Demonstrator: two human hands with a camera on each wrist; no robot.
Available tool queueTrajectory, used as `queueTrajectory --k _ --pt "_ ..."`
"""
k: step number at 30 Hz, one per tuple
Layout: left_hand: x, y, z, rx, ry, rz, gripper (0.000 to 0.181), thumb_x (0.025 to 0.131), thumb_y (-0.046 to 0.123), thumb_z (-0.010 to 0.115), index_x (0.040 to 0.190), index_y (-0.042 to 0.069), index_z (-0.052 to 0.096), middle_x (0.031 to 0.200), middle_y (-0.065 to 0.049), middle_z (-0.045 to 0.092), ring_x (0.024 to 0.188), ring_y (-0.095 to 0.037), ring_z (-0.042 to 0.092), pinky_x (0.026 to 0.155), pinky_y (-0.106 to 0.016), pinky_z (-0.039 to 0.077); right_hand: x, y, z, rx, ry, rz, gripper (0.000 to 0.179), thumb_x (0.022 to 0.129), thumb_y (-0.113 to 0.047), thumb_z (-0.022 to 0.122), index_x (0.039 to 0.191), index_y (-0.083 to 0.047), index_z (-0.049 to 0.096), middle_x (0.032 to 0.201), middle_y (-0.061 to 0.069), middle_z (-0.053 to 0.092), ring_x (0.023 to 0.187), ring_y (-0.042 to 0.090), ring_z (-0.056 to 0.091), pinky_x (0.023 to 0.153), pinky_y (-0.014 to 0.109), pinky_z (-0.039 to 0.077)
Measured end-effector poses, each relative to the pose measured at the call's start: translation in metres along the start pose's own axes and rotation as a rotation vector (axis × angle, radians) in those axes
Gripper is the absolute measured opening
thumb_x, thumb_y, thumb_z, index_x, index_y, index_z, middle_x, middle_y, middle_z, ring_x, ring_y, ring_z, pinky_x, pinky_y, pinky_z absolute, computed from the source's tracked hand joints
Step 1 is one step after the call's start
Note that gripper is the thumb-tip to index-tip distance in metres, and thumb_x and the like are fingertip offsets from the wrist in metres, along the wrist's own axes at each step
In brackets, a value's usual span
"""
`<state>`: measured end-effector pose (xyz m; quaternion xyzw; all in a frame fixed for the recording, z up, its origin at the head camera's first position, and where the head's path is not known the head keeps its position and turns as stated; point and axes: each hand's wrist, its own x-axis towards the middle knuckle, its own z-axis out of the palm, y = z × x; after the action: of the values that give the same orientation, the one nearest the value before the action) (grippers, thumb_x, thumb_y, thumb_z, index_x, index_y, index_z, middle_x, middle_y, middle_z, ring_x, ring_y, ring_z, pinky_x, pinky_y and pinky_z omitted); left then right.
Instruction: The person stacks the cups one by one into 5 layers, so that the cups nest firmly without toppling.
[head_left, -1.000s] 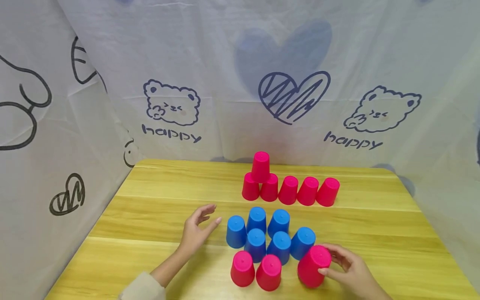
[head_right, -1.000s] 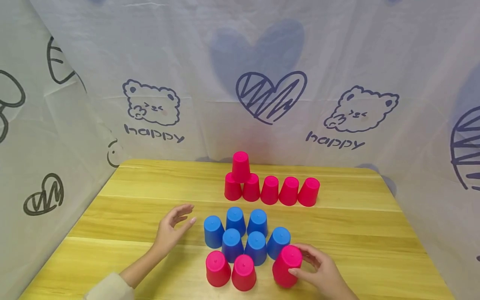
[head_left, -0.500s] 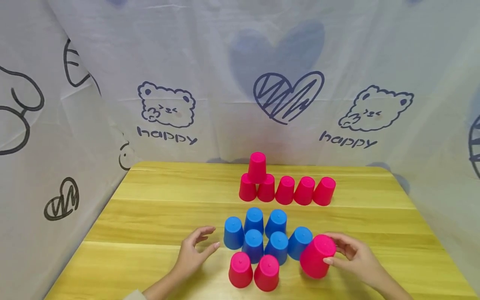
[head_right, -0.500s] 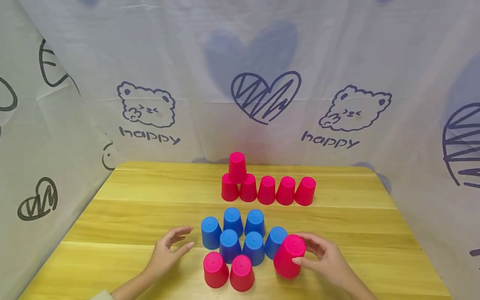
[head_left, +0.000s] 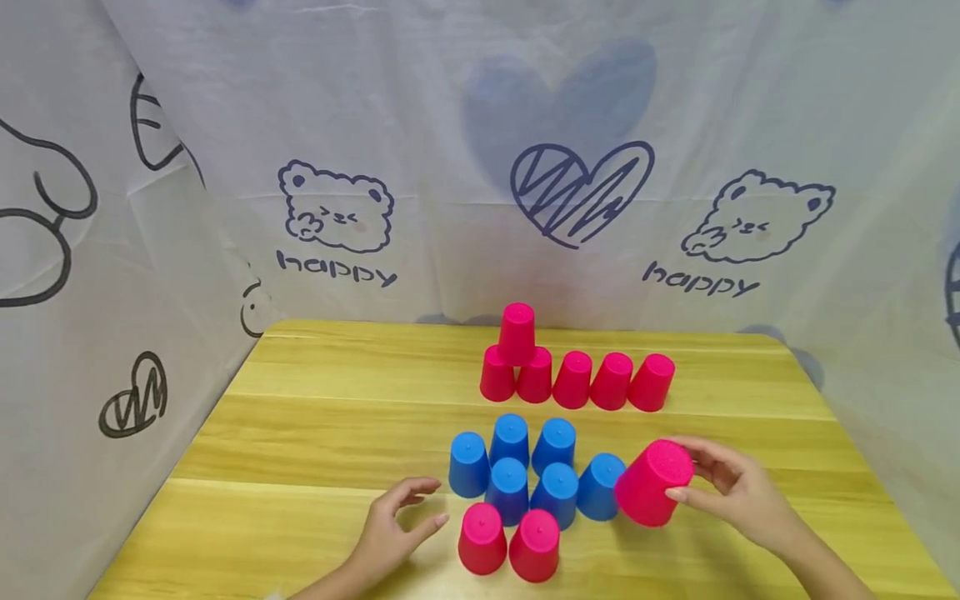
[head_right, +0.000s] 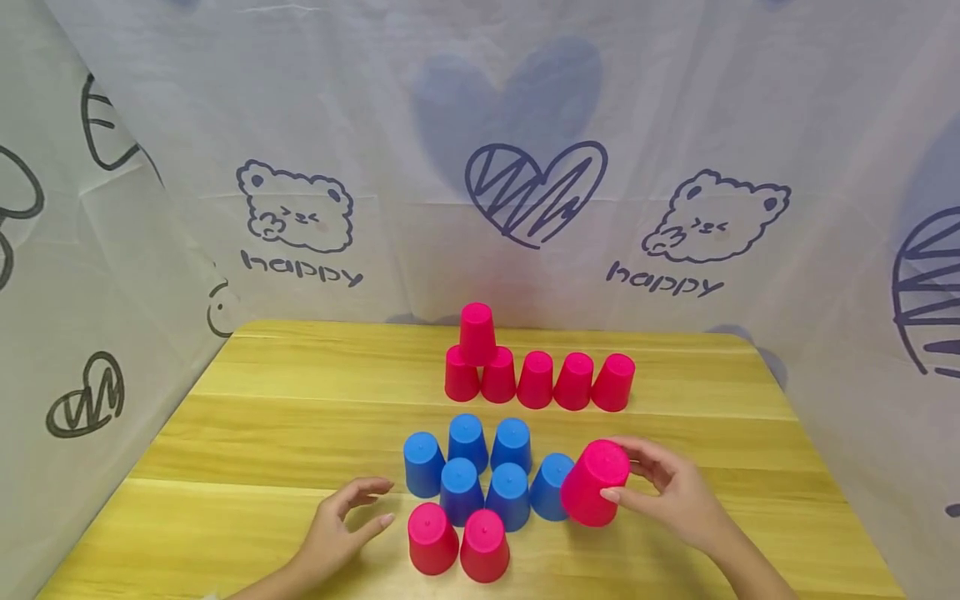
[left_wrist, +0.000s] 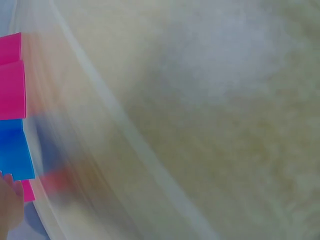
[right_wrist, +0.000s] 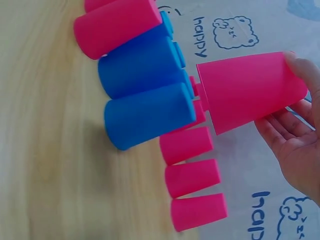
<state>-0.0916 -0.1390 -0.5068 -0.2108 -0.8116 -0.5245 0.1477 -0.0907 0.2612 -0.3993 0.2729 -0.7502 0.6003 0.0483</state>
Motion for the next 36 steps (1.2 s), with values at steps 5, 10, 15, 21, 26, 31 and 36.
queueTrajectory --k 5,10,15,21,26,31,36 --pt "-0.004 -0.001 0.002 -0.027 -0.040 -0.042 0.032 0.076 0.010 0.074 0.105 0.000 0.064 0.102 -0.014 0.068 0.093 -0.021 0.063 0.079 -0.031 0.055 0.007 -0.003 -0.006 -0.022 0.045 -0.010 0.052 0.071 0.023 0.061 0.119 0.003 0.056 0.111 -0.012 0.064 0.094 0.000 0.062 0.077 0.013 0.052" --pt "-0.007 0.001 0.004 -0.046 -0.091 -0.090 0.033 0.078 0.013 0.073 0.107 0.000 0.064 0.104 -0.013 0.067 0.094 -0.025 0.063 0.081 -0.031 0.054 0.017 -0.001 -0.011 -0.037 0.130 0.023 0.049 0.072 0.022 0.062 0.117 0.005 0.057 0.108 -0.013 0.065 0.092 0.000 0.063 0.075 0.013 0.053" --pt "-0.009 0.005 0.005 -0.060 -0.132 -0.088 0.035 0.078 0.015 0.074 0.108 0.001 0.063 0.105 -0.013 0.067 0.095 -0.026 0.062 0.083 -0.031 0.053 0.027 0.006 -0.017 -0.090 0.208 0.032 0.046 0.071 0.021 0.064 0.115 0.010 0.056 0.105 -0.017 0.065 0.092 -0.003 0.062 0.077 0.010 0.051" --pt "-0.011 0.013 0.009 -0.098 -0.199 -0.171 0.041 0.079 0.024 0.073 0.113 0.003 0.061 0.110 -0.011 0.066 0.101 -0.026 0.061 0.087 -0.032 0.052 0.035 0.015 -0.019 -0.252 0.272 0.088 0.045 0.073 0.013 0.068 0.116 0.012 0.054 0.102 -0.025 0.061 0.089 -0.007 0.060 0.076 0.007 0.049" --pt "-0.013 0.017 0.013 -0.121 -0.236 -0.212 0.045 0.078 0.025 0.074 0.116 0.005 0.061 0.113 -0.010 0.065 0.103 -0.028 0.060 0.088 -0.033 0.052 0.036 0.045 -0.029 -0.193 0.304 0.088 0.046 0.074 0.010 0.070 0.118 0.010 0.055 0.101 -0.017 0.064 0.088 -0.004 0.062 0.075 0.008 0.050" --pt "-0.013 0.019 0.015 -0.125 -0.249 -0.215 0.045 0.078 0.027 0.074 0.117 0.011 0.061 0.114 -0.005 0.066 0.105 -0.016 0.061 0.088 -0.034 0.053 0.039 0.079 -0.041 -0.065 0.307 0.059 0.045 0.076 0.004 0.070 0.120 0.001 0.058 0.102 -0.008 0.066 0.087 -0.001 0.063 0.072 0.008 0.050" --pt "-0.012 0.018 0.019 -0.134 -0.244 -0.179 0.047 0.077 0.028 0.075 0.118 0.011 0.061 0.113 -0.005 0.066 0.105 -0.006 0.059 0.087 -0.034 0.053 0.050 0.052 -0.028 -0.222 0.362 0.180 0.046 0.079 -0.004 0.071 0.120 0.008 0.055 0.095 -0.022 0.061 0.084 -0.008 0.060 0.071 0.006 0.049"
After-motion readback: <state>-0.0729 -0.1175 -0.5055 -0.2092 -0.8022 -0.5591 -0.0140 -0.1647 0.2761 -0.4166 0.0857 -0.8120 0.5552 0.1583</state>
